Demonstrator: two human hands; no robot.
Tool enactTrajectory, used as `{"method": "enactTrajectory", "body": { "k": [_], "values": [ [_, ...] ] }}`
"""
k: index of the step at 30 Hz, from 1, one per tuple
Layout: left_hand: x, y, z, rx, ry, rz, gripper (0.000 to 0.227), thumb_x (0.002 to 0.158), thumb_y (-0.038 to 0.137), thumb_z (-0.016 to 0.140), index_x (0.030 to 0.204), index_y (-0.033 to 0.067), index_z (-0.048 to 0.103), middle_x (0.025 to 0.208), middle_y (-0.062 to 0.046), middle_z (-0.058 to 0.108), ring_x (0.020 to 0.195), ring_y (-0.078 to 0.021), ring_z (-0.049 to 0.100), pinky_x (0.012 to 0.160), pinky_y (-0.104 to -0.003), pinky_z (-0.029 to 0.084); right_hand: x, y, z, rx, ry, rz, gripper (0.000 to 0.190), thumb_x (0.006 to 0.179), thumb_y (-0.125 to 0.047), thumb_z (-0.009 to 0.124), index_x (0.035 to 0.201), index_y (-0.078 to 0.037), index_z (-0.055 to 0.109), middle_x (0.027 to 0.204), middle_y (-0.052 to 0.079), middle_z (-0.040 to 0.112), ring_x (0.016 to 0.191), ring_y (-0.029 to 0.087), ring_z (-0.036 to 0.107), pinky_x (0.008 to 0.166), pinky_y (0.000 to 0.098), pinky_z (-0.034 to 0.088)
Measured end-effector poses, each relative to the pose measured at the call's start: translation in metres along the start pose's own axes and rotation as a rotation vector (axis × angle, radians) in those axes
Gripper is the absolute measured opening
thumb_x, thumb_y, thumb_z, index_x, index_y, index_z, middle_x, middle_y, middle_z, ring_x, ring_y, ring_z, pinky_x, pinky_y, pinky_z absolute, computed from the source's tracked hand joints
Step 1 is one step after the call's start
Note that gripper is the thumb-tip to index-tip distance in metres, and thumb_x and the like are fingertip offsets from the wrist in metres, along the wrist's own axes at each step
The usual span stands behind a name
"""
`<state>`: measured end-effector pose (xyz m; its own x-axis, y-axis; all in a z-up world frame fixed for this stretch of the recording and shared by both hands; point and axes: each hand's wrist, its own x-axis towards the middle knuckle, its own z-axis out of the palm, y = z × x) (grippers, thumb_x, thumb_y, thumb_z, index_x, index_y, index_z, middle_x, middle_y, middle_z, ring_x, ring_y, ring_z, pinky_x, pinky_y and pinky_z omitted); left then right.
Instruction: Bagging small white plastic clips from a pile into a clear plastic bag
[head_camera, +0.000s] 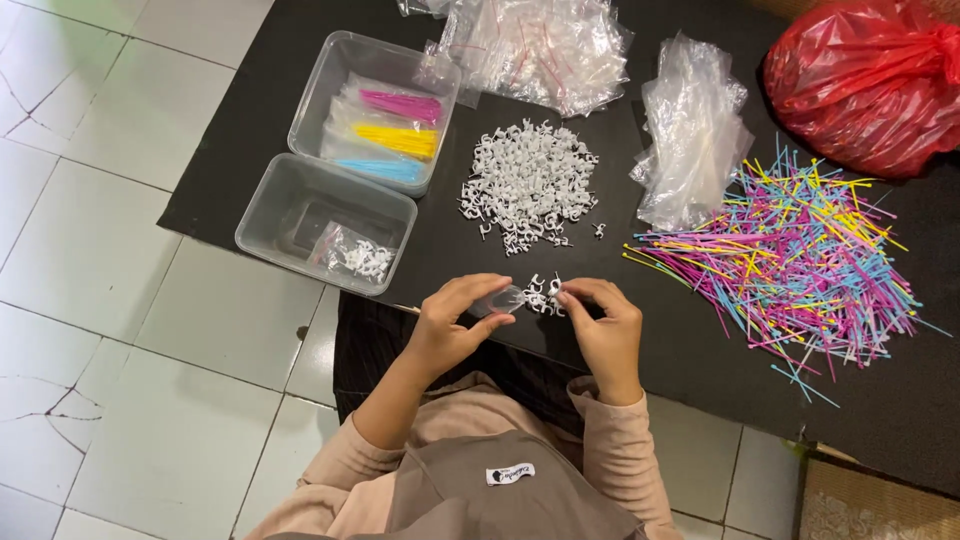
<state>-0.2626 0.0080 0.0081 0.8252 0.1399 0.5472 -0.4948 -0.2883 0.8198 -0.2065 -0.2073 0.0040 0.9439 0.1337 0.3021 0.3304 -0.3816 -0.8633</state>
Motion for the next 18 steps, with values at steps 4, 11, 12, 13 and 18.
{"method": "enactTrajectory", "body": {
  "k": [4,11,12,13,18],
  "values": [
    [-0.001,0.001,0.004,-0.028,-0.007,-0.007,0.041,0.078,0.009,0.088,0.116,0.0031,0.075,0.109,-0.015,0.077,0.101,-0.0391,0.073,0.085,-0.048,0.058,-0.002,0.000,-0.004,0.149,0.017,0.071,0.008,0.085,-0.001,0.083,0.090,-0.005,0.079,0.087,0.012,0.077,0.079,0.018,0.071,0.074,0.0311,0.056],
    [-0.003,0.009,0.011,-0.084,-0.012,-0.027,0.039,0.079,0.011,0.088,0.116,0.0040,0.076,0.109,-0.014,0.077,0.102,-0.0359,0.074,0.086,-0.044,0.058,-0.015,0.006,-0.006,0.772,0.114,0.212,0.008,0.087,0.005,0.077,0.092,0.006,0.070,0.090,0.021,0.070,0.085,0.022,0.069,0.074,0.0305,0.059],
    [-0.002,0.011,0.013,-0.105,-0.014,-0.030,0.039,0.079,0.011,0.088,0.116,0.0040,0.076,0.109,-0.014,0.077,0.101,-0.0358,0.074,0.086,-0.043,0.058,-0.017,0.007,-0.007,0.900,0.108,0.247,0.007,0.088,0.004,0.076,0.092,0.006,0.069,0.089,0.023,0.068,0.082,0.024,0.067,0.073,0.0321,0.059],
    [0.000,0.016,0.014,-0.104,-0.014,-0.030,0.039,0.079,0.011,0.088,0.116,0.0040,0.076,0.109,-0.014,0.077,0.101,-0.0358,0.074,0.086,-0.043,0.058,-0.019,0.006,-0.008,0.901,0.107,0.247,0.007,0.088,0.004,0.076,0.092,0.006,0.069,0.089,0.023,0.068,0.082,0.024,0.067,0.073,0.0321,0.059],
    [0.007,0.030,0.019,-0.222,-0.035,-0.019,0.037,0.080,0.011,0.088,0.114,0.0024,0.075,0.107,-0.016,0.076,0.097,-0.0348,0.074,0.084,-0.042,0.058,-0.030,0.003,-0.013,1.187,0.047,0.311,0.018,0.093,-0.010,0.074,0.086,0.001,0.062,0.088,0.026,0.065,0.070,0.027,0.061,0.073,0.0392,0.050]
  ]
}}
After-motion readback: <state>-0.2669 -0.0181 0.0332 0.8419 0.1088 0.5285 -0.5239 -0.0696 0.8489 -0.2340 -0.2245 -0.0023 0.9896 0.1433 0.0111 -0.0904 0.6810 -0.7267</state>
